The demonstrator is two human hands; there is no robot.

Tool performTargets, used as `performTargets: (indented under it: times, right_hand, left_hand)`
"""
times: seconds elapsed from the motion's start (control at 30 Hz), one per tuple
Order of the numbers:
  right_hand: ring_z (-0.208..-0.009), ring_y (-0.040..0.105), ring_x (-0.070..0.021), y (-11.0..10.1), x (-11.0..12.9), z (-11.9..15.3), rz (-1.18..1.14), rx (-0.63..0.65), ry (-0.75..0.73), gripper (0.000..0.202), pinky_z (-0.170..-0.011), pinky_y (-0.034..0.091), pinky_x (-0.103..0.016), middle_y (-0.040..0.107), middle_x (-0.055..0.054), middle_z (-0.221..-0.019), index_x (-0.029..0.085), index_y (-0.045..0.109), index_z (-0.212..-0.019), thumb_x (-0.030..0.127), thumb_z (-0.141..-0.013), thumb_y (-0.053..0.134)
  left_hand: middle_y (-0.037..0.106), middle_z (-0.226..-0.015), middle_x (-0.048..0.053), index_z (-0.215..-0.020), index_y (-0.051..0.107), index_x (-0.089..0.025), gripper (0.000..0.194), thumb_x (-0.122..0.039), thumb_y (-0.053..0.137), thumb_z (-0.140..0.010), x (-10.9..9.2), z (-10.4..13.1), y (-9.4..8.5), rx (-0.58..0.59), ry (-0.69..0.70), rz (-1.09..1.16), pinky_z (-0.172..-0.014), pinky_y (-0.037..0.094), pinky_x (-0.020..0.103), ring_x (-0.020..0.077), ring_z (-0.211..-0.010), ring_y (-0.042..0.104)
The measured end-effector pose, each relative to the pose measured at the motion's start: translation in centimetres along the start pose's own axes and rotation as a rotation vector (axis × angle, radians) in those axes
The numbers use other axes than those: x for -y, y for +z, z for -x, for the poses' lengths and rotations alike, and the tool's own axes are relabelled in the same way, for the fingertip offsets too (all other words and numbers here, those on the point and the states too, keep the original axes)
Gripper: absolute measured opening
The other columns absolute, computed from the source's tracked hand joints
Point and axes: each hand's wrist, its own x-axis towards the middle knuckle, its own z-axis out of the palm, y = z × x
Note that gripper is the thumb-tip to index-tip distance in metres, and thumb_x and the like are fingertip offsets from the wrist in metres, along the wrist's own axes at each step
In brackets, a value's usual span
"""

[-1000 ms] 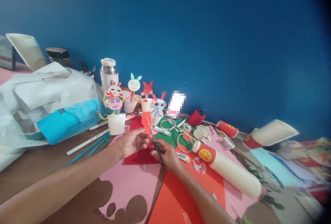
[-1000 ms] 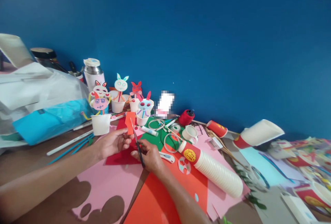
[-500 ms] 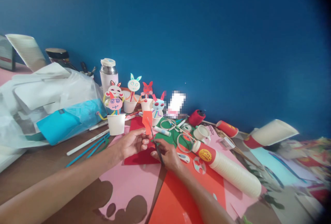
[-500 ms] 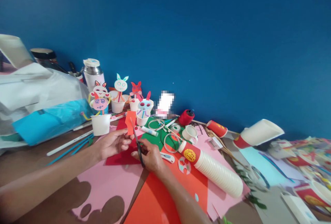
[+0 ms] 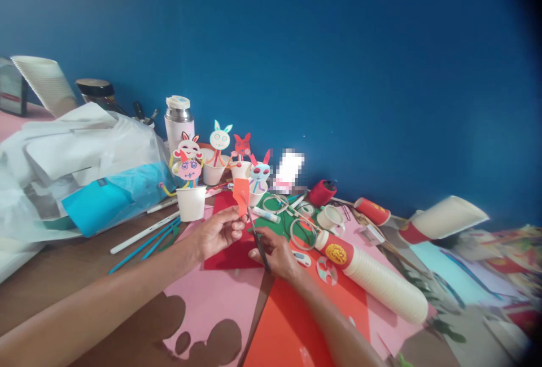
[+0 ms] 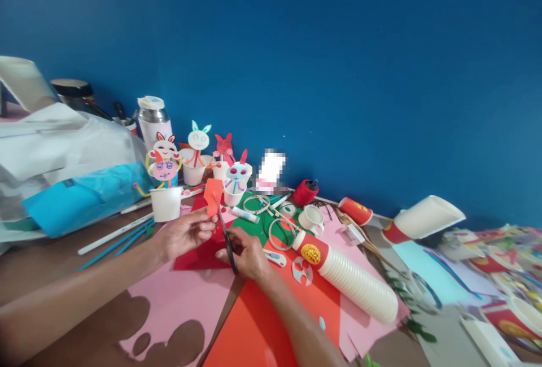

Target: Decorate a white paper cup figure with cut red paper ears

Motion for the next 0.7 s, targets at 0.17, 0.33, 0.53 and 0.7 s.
performTargets:
  times: [0.17,0.33,0.53,0.7]
  right_hand:
    - [-0.058,0.042,-0.0105,-0.7,0.7,0.1,-0.109,0.124,-0.022,0.034,-0.054,0.036,-0.022,0.046,0.002,-0.068,0.020,0.050,-0.102,0.036,-0.073,0.059]
    - [-0.055,0.039,-0.0097,-0.7,0.7,0.2,-0.179,0.157,0.000,0.033,-0.050,0.033,-0.021,0.046,0.002,-0.069,0.020,0.050,-0.100,0.038,-0.074,0.059]
    - [-0.054,0.037,-0.0095,-0.6,0.6,0.0,-0.181,0.120,0.007,0.033,-0.050,0.031,-0.022,0.044,0.003,-0.065,0.019,0.050,-0.099,0.038,-0.074,0.059]
    - [-0.054,0.037,-0.0091,-0.4,0.9,0.0,-0.124,0.081,0.017,0.034,-0.051,0.032,-0.022,0.045,0.003,-0.067,0.019,0.050,-0.101,0.038,-0.074,0.059]
  left_hand:
    - [0.053,-0.065,0.002,-0.067,0.053,-0.012,0.013,0.000,0.052,-0.072,-0.5,0.0,0.5,-0.016,0.062,0.027,-0.040,0.037,0.012,0.0027,-0.045,0.044]
    - [0.051,-0.058,-0.001,-0.078,0.059,-0.011,0.017,0.001,0.049,-0.073,-1.6,-0.5,0.2,-0.081,0.212,0.030,-0.042,0.042,0.013,0.0040,-0.047,0.048]
    - [0.057,-0.060,0.000,-0.088,0.061,-0.011,0.021,0.000,0.053,-0.072,-2.0,-0.9,-0.2,-0.211,0.341,-0.047,-0.054,0.052,0.017,0.0060,-0.052,0.055]
    - [0.059,-0.060,-0.001,-0.079,0.059,-0.012,0.016,0.000,0.054,-0.070,-1.5,-0.7,0.3,-0.271,0.441,-0.130,-0.060,0.053,0.021,0.0085,-0.056,0.059]
